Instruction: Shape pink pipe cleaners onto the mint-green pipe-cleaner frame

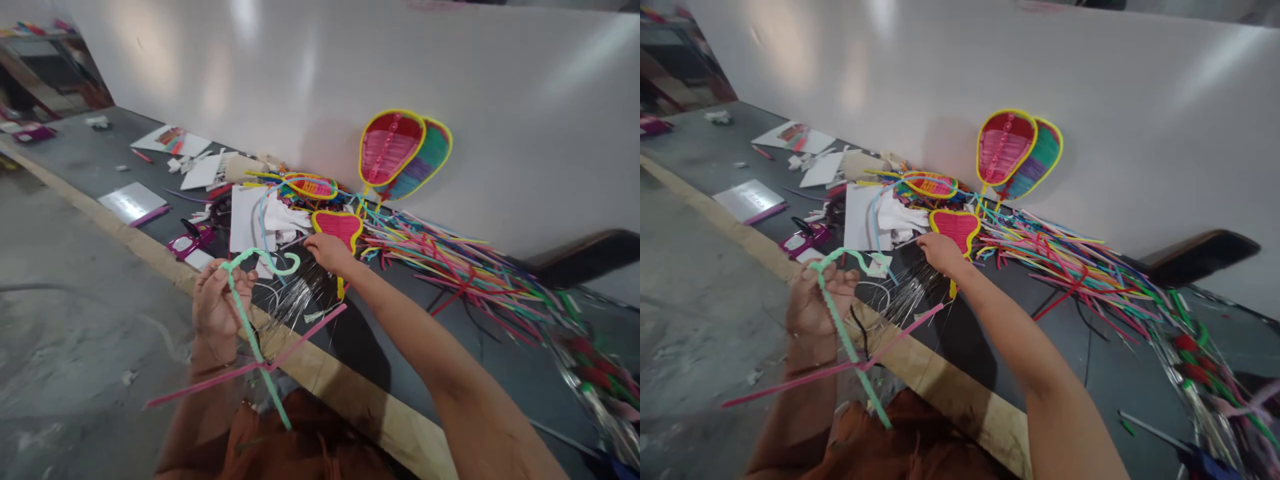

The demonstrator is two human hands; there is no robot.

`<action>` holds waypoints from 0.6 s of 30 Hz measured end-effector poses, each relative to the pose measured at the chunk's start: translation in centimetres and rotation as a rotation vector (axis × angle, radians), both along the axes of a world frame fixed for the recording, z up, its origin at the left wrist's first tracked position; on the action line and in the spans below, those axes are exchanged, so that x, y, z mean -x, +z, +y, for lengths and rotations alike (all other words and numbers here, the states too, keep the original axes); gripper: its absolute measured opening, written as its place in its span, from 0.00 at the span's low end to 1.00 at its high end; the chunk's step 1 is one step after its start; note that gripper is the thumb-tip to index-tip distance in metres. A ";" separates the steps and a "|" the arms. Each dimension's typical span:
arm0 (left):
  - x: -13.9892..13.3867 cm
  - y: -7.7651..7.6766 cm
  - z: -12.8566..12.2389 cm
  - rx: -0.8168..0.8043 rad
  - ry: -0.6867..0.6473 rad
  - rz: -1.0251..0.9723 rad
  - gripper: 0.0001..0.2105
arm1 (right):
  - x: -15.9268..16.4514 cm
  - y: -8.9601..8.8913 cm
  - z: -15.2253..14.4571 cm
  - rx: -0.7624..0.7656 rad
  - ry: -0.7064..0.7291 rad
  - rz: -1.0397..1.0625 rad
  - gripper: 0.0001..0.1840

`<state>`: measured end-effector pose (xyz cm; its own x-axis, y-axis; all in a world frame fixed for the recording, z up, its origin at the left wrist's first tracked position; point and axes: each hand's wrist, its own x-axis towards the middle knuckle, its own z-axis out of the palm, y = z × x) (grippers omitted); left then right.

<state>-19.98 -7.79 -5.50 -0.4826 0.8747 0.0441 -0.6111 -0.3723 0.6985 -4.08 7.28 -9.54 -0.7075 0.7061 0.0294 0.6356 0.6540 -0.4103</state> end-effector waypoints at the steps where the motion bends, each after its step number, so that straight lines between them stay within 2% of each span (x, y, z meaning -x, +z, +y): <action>1: 0.3 -0.1 -0.1 -0.003 0.002 -0.007 0.09 | 0.6 -0.3 0.5 -0.008 0.006 -0.019 0.14; 5: 1.2 -0.7 -0.3 0.014 0.006 -0.012 0.09 | 1.7 -0.9 1.6 -0.011 0.114 -0.099 0.15; 10: 1.6 -1.5 -0.4 0.054 -0.005 -0.009 0.09 | 1.5 -0.6 1.6 0.002 0.290 -0.175 0.14; 18: 2.0 -1.6 -0.4 0.077 0.013 -0.013 0.08 | 0.4 0.8 1.4 0.064 0.280 -0.271 0.08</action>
<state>-21.98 -8.20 -7.05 -0.4939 0.8690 -0.0295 -0.6157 -0.3255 0.7176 -4.44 8.65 -8.76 -0.8490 0.4792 -0.2228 0.5273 0.7961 -0.2971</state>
